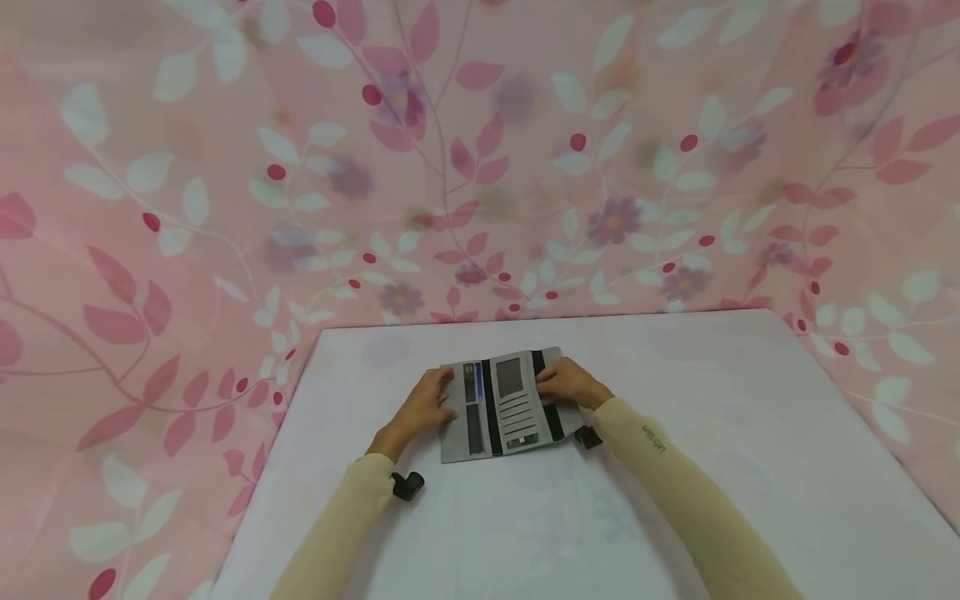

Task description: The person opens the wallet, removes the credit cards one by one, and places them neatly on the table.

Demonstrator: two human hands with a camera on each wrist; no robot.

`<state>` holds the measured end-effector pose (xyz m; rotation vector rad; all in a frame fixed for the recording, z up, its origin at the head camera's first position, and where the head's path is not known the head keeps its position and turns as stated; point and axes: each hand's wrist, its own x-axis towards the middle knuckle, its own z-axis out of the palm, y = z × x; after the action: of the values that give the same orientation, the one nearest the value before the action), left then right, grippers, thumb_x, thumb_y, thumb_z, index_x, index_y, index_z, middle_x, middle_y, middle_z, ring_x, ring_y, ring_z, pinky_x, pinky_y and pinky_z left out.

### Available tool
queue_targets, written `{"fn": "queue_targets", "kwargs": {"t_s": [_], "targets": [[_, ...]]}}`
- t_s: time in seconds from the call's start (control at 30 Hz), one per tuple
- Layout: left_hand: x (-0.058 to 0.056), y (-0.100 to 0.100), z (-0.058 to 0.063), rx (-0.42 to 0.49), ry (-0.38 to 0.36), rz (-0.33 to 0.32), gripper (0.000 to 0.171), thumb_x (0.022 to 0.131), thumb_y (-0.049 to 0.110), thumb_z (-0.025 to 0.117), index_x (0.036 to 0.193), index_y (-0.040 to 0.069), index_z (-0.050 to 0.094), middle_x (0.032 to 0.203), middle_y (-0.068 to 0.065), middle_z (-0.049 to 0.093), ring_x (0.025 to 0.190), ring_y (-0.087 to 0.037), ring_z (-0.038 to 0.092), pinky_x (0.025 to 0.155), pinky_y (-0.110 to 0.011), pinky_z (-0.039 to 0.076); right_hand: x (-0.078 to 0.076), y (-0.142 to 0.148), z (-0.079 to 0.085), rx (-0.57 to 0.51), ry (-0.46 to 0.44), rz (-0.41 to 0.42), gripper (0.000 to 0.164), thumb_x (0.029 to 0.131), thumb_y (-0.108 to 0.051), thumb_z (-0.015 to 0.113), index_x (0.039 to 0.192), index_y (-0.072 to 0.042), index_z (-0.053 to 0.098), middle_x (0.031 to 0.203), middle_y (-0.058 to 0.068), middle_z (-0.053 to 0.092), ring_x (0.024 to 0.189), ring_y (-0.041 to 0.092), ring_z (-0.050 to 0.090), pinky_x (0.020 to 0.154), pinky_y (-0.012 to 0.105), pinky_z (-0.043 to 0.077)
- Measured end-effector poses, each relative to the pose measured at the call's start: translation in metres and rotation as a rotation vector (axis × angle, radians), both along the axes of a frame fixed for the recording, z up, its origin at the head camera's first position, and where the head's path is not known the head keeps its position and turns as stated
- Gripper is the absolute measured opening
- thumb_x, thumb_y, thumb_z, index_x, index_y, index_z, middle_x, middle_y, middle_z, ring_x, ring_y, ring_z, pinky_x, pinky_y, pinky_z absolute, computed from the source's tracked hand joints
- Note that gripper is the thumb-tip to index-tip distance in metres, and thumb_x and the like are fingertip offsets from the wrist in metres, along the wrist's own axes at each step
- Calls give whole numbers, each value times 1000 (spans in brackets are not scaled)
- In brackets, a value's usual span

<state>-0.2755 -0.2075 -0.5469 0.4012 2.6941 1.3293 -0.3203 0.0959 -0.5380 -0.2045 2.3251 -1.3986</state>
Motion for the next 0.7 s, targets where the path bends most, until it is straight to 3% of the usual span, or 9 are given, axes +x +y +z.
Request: {"fn": "queue_targets", "kwargs": {"t_s": [0.2,0.4,0.57,0.7], "targets": [[-1,-1,1,-40,-8,2,87,71,-10,81,145,-3,36,140,-19,41,130,-32,44,106,-37,41,-3,-8,-3,-2,-8,-14,10,85,5,64,79,5,72,81,9,69,65,14,64,62,30,59],[1,0,2,-62,37,-3,85,70,-8,82,143,-5,38,137,-20,43,127,-33,46,105,-40,43,2,-8,-2,-41,-18,-83,13,83,7,63,88,7,74,91,16,70,68,18,67,62,32,60],[0,-1,2,-57,19,-10,84,72,-8,81,144,-4,37,139,-19,42,128,-32,44,106,-40,42,4,1,2,-86,-57,-136,19,83,2,70,100,8,73,103,20,68,73,20,70,66,32,60],[0,-2,4,-71,7,-5,85,73,-6,81,145,-3,37,140,-18,42,128,-31,45,107,-42,40,2,18,7,-101,-67,-156,23,84,-2,74,104,9,71,101,20,70,72,19,70,67,31,60]]}}
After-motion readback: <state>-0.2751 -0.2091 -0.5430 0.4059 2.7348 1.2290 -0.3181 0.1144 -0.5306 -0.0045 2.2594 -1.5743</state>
